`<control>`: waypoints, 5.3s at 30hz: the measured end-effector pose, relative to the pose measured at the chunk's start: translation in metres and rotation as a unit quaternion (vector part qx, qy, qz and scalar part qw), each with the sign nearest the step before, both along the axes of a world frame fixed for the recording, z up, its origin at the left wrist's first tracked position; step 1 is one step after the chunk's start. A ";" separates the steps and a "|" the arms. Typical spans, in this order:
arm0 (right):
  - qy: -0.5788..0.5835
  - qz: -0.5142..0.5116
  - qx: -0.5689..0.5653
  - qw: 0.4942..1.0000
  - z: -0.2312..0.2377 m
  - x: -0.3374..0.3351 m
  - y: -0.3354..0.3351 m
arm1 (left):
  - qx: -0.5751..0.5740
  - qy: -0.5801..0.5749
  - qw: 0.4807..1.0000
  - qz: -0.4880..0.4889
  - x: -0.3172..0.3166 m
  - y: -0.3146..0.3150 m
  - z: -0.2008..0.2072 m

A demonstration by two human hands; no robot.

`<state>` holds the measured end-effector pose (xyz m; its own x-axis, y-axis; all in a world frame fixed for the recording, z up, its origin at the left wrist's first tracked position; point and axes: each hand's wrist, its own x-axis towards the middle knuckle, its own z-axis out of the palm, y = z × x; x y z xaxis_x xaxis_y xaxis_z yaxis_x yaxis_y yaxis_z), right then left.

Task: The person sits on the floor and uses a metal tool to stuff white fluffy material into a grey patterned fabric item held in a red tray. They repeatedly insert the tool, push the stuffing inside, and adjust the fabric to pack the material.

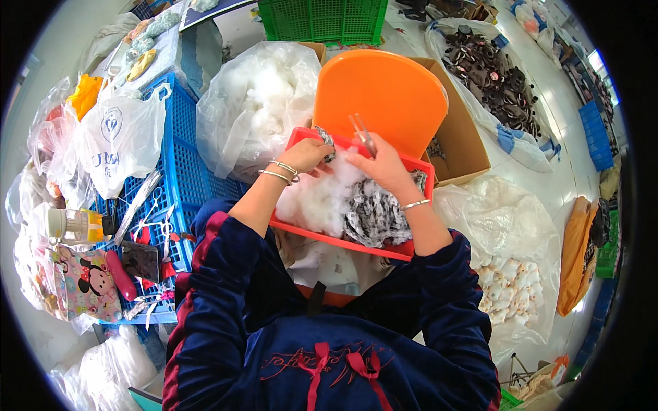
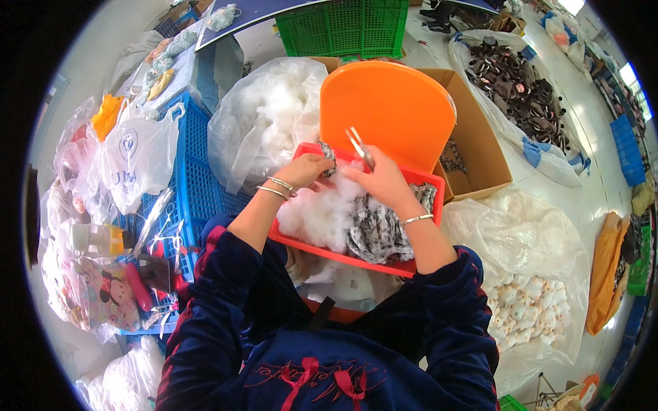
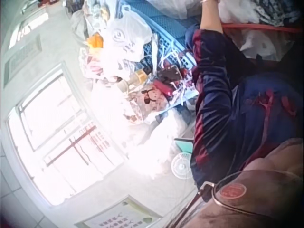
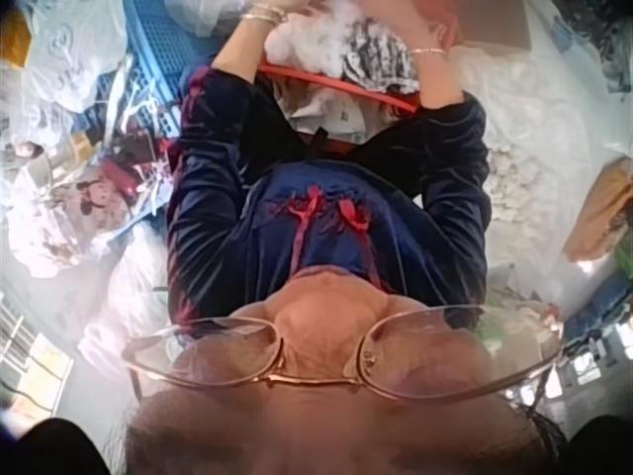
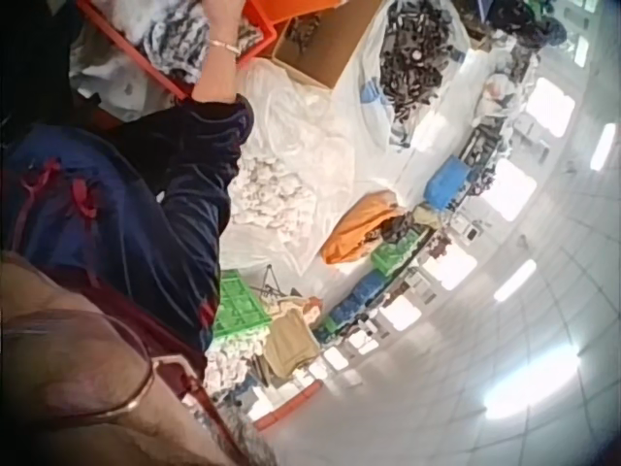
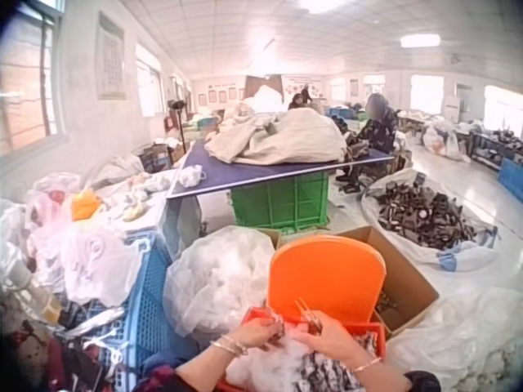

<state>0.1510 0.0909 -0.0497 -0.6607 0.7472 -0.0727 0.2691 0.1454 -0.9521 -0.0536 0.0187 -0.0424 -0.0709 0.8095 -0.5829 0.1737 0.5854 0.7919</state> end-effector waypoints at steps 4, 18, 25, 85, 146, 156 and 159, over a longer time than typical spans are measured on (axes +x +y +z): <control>-0.012 0.049 0.071 0.996 -0.042 -0.016 -0.004 | 0.026 -0.012 1.000 -0.005 0.002 0.001 0.000; 0.165 -0.050 -0.167 0.971 0.027 0.020 0.017 | 0.129 0.345 0.875 -0.314 0.004 -0.012 -0.031; 0.206 -0.040 -0.181 0.961 0.042 0.047 0.009 | 0.155 0.054 0.986 -0.038 0.000 -0.008 0.049; 0.087 0.059 -0.212 0.972 0.048 0.026 -0.022 | 0.318 -0.385 0.847 0.183 0.026 -0.018 0.072; 0.017 -0.023 0.209 0.978 0.090 0.066 -0.017 | 0.251 -0.191 0.937 0.149 0.033 -0.020 0.073; 0.024 -0.007 0.226 0.974 0.088 0.059 -0.021 | 0.269 -0.172 0.942 0.101 0.048 -0.020 0.076; 0.044 0.000 0.171 0.984 0.081 0.056 -0.022 | 0.290 -0.192 0.931 0.109 0.055 -0.021 0.070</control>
